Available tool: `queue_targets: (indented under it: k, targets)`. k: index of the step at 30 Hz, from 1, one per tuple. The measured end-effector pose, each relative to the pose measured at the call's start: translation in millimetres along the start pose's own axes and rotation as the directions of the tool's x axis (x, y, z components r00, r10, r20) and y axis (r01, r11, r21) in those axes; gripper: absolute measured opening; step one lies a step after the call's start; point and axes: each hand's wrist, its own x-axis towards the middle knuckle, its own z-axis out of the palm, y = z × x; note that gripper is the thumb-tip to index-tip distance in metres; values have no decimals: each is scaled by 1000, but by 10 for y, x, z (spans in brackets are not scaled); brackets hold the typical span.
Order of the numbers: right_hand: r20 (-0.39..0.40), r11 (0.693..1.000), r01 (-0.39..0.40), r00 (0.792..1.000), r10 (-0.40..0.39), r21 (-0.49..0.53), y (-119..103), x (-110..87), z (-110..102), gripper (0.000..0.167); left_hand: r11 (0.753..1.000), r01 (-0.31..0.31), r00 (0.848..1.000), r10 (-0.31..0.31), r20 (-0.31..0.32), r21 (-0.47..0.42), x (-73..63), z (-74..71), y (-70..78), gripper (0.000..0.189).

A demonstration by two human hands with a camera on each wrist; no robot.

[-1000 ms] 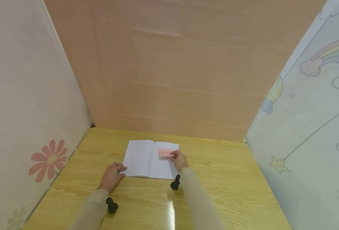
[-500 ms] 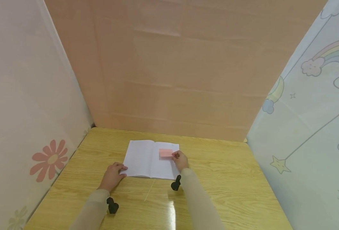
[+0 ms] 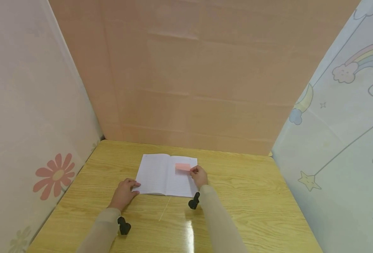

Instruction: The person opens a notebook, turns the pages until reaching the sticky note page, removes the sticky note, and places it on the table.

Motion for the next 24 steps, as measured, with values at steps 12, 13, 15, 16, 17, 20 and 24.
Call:
queue_targets:
  k: [12,13,15,16,17,20,24]
  targets:
    - [-3,999,-10,1000,10,43,-15,-16,-8,5,1000,-3,1000,3,0,4,5,4,-8,23]
    - [-4,999,-8,1000,8,44,-16,-17,-9,5,1000,-2,1000,2,-1,3,8,9,-15,23]
    - [-5,999,-4,1000,4,46,-15,-16,-10,6,1000,-1,1000,1,-1,1,17,20,-30,23]
    - [-7,999,-2,1000,2,47,-15,-17,-11,6,1000,0,1000,0,-1,0,19,24,-34,23]
    - [-8,999,-1,1000,2,46,-11,-15,-8,6,1000,-1,1000,1,-2,-2,21,26,-38,23]
    - [-8,999,-2,1000,3,51,-5,-17,-6,6,1000,-2,1000,2,1,-6,16,20,-30,23]
    - [-7,998,3,1000,-2,56,-3,-26,-18,6,1000,-4,1000,4,5,-9,1,6,-12,23]
